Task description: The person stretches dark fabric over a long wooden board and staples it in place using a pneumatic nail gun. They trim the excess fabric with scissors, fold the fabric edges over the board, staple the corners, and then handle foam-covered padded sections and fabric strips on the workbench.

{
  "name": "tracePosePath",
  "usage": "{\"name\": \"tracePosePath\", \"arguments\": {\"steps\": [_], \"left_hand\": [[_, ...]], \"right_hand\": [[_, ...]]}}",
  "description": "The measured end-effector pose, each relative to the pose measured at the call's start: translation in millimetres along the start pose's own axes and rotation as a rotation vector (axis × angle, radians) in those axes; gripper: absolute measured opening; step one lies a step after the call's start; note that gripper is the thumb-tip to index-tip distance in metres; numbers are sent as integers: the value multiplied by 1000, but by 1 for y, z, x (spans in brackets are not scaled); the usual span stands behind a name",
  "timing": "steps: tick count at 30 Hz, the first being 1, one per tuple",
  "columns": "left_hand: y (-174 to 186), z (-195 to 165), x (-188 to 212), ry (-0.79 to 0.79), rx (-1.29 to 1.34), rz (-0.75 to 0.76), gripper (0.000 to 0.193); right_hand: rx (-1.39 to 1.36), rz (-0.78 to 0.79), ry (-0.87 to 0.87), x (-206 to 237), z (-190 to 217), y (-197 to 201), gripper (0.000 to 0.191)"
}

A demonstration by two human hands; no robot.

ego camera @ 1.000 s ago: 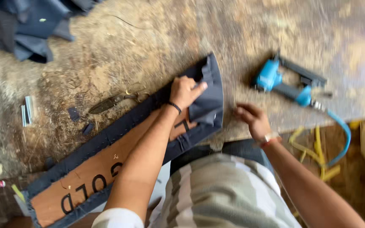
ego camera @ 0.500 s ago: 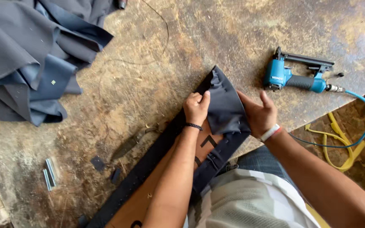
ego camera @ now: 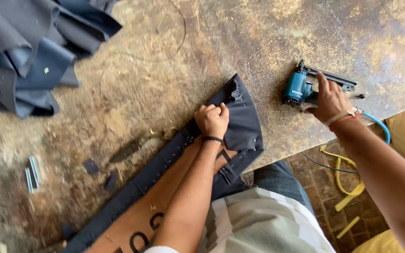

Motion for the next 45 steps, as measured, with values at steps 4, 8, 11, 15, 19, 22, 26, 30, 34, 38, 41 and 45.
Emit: {"name": "tracePosePath", "arguments": {"steps": [4, 8, 11, 15, 19, 22, 26, 30, 34, 38, 41, 45], "left_hand": [[-1, 2, 0, 15, 23, -3, 45], [-1, 3, 1, 7, 54, -29, 46], [-1, 4, 3, 27, 71, -24, 47], [-1, 2, 3, 49, 72, -30, 48], [-1, 1, 3, 52, 81, -42, 47], [-3, 2, 5, 63, 79, -26, 47], [-3, 2, 6, 55, 51, -36, 45], [-5, 2, 4, 66, 53, 1, 47], [-2, 1, 1, 78, 52, 18, 47], [5, -5, -2, 15, 65, -15, 46], [3, -4, -3, 47, 50, 24, 46], [4, -7, -6, 28, 54, 21, 43]], "right_hand": [[-162, 212, -119, -14, 4, -7, 91], [-146, 399, -157, -8, 14, 7, 65], [-172, 597, -154, 11, 44, 6, 63], [-26, 587, -9, 6, 82, 10, 70], [-1, 587, 45, 1, 90, 8, 71], [28, 690, -24, 10, 81, 1, 73], [71, 710, -48, 20, 74, -1, 72], [16, 676, 29, 32, 77, -1, 62], [69, 654, 79, 43, 75, -1, 62], [-6, 549, 158, 55, 76, 2, 51], [-29, 608, 171, 65, 71, -5, 49], [-22, 561, 175, 72, 69, -7, 49]]}}
Point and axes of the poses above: each hand's wrist, its own x-axis away from the middle knuckle, its own y-axis out of the back of the hand, z = x × y, the point moved 7 cm from there along -x, towards the middle knuckle, and after that the axes turned 6 degrees about -y, right-handed, at the moved point
